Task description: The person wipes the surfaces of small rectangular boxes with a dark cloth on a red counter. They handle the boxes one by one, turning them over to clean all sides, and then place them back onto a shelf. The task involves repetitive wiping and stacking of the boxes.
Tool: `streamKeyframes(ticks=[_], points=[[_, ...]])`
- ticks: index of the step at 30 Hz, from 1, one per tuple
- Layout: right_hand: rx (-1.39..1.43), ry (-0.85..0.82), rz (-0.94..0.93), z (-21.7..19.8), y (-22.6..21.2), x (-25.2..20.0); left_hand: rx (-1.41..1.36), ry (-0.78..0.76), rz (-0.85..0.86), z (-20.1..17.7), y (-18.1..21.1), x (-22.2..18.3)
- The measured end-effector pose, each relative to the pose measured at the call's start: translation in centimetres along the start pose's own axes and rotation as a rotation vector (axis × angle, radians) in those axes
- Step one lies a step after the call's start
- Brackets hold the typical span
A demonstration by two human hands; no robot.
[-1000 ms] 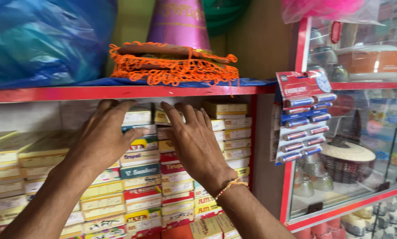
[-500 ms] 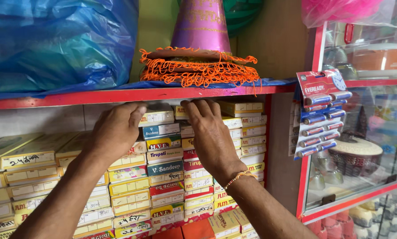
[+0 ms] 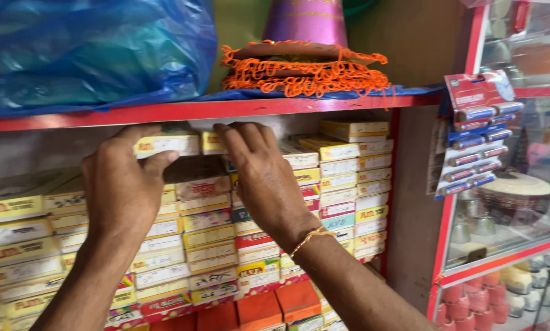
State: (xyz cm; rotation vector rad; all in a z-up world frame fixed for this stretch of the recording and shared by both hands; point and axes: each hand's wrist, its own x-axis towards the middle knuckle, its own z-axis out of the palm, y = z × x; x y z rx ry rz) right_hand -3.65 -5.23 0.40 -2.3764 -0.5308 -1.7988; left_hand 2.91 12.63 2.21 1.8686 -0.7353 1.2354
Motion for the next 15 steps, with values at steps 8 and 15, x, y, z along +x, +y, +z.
streamKeyframes(ticks=[8, 15], points=[[0.002, -0.074, 0.014, 2.5, -4.2, 0.3, 0.152, -0.23, -0.336, -3.8, -3.2, 0.1], [-0.171, -0.074, -0.053, 3.6, -3.5, -0.8, 0.3, -0.379, -0.176, -4.5, -4.5, 0.4]])
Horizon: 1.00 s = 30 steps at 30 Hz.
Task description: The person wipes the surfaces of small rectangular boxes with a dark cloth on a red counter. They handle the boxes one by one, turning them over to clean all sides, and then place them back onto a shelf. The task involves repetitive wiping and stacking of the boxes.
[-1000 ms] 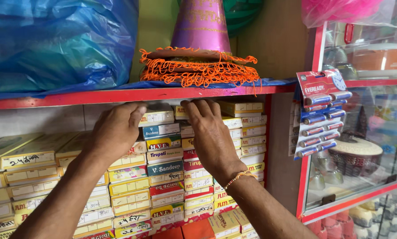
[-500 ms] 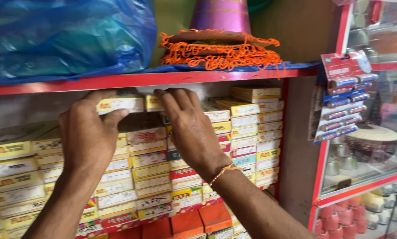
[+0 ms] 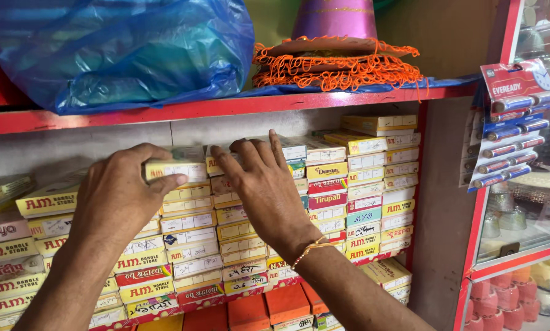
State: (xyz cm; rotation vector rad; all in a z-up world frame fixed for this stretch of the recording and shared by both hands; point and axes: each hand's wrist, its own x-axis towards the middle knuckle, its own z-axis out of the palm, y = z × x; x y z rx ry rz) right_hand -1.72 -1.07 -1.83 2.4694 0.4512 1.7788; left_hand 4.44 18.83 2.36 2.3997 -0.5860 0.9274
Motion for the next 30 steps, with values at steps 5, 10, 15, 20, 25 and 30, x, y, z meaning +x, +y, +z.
streamKeyframes(ticks=[5, 10, 15, 20, 25, 30], points=[[0.019, -0.034, 0.012, 0.8, 0.2, -0.6, 0.104, 0.068, 0.272, 1.7, -1.2, 0.4], [-0.022, -0.104, 0.057, 1.5, 0.4, -0.5, -0.022, 0.158, 0.452, 3.1, -2.2, -0.1], [-0.006, -0.07, 0.12, 2.2, 0.2, -0.4, 0.156, 0.156, 0.364, 3.6, -2.2, -0.4], [0.01, 0.053, 0.107, 1.9, 1.0, -1.4, 0.26, 0.426, 0.471, 4.4, 0.7, -0.7], [-0.04, 0.083, 0.206, 0.5, 4.8, -3.0, 0.087, 0.439, 0.56, 7.0, 6.3, -1.1], [-0.003, 0.041, 0.165, -1.9, 8.9, -4.5, 0.007, 0.429, 0.622, 9.8, 11.9, 0.0]])
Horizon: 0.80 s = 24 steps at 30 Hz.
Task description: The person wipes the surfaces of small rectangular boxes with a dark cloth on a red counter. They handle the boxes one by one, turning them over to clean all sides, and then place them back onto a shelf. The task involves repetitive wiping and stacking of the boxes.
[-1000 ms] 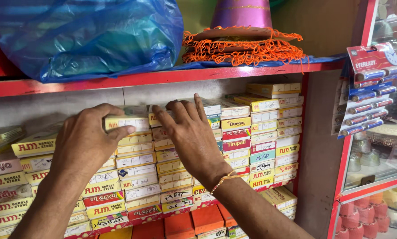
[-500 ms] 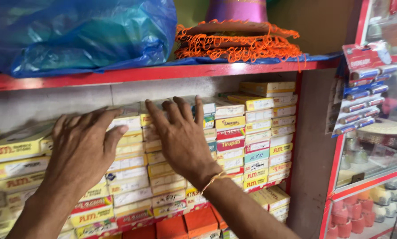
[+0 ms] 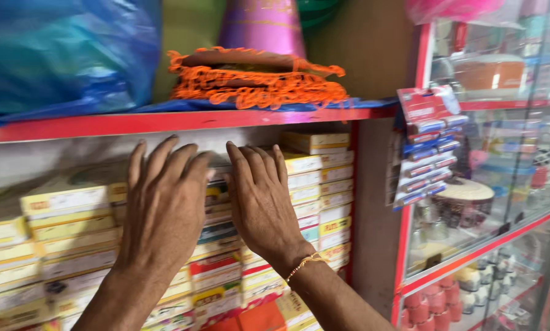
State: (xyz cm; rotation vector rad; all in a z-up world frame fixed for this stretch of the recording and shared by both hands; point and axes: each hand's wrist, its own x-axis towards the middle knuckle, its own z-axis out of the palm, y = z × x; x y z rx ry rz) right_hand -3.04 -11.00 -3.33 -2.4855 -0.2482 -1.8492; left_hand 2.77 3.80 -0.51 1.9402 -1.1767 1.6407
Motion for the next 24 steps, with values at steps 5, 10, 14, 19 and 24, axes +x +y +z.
streamKeyframes(ticks=[5, 10, 14, 19, 24], points=[[-0.077, -0.01, 0.018, -1.3, 4.0, -0.6, -0.041, -0.107, -0.012, 2.8, 2.4, 1.1], [0.016, -0.031, 0.001, -1.7, 6.1, -1.2, -0.034, -0.151, -0.085, 3.3, 3.5, 1.2], [0.127, 0.107, 0.086, -2.4, 6.6, -1.4, 0.052, -0.129, -0.056, 3.9, 5.1, 2.0], [0.145, 0.245, 0.146, -4.0, 8.1, -2.0, -0.22, -0.141, -0.073, 6.5, 8.8, 3.8], [0.246, 0.204, 0.193, -4.5, 9.2, -2.8, -0.455, 0.021, -0.098, 7.5, 11.8, 6.6]])
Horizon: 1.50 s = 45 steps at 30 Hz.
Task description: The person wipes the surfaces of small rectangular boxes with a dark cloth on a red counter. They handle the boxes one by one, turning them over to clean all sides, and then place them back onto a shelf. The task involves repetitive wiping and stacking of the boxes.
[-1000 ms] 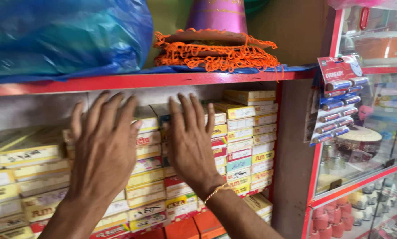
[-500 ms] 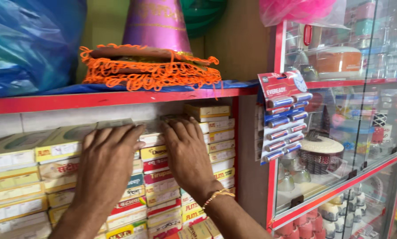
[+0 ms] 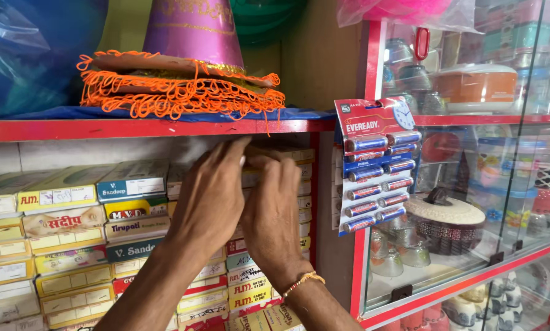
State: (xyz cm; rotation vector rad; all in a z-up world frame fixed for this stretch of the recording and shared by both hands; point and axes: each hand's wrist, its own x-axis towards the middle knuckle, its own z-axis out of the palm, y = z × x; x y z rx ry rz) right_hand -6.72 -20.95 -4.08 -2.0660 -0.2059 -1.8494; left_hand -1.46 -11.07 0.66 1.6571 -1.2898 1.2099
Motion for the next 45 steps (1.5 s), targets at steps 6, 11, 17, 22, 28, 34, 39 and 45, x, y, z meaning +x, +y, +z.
streamKeyframes(ticks=[6, 11, 17, 22, 28, 34, 39, 45], points=[[-0.011, 0.045, 0.086, -0.9, 1.7, -0.8, 0.062, -0.272, -0.17, 1.5, 1.4, 3.3], [-0.002, -0.004, 0.073, -1.3, 2.9, -0.9, 0.124, -0.319, -0.302, 2.8, 1.2, 4.2], [-0.037, -0.018, 0.043, -1.3, 4.2, -1.0, 0.173, -0.268, -0.195, 4.7, 0.5, 3.5], [-0.054, -0.029, 0.017, -1.3, 4.1, -1.4, 0.262, -0.239, -0.072, 5.4, 0.6, 3.5], [-0.123, -0.021, -0.021, -1.5, 1.9, -0.7, 0.239, -0.11, -0.014, 2.2, 1.3, 2.1], [-0.033, -0.084, -0.043, 0.6, -4.5, 0.4, 0.282, 0.002, 0.042, -5.5, -0.4, -1.2], [0.107, -0.064, -0.065, 4.8, -11.1, 1.0, 0.446, 0.073, 0.052, -13.9, -3.1, -3.2], [0.037, -0.114, -0.093, 10.1, -17.6, 0.3, 0.487, 0.072, 0.075, -23.0, -7.6, -6.3]])
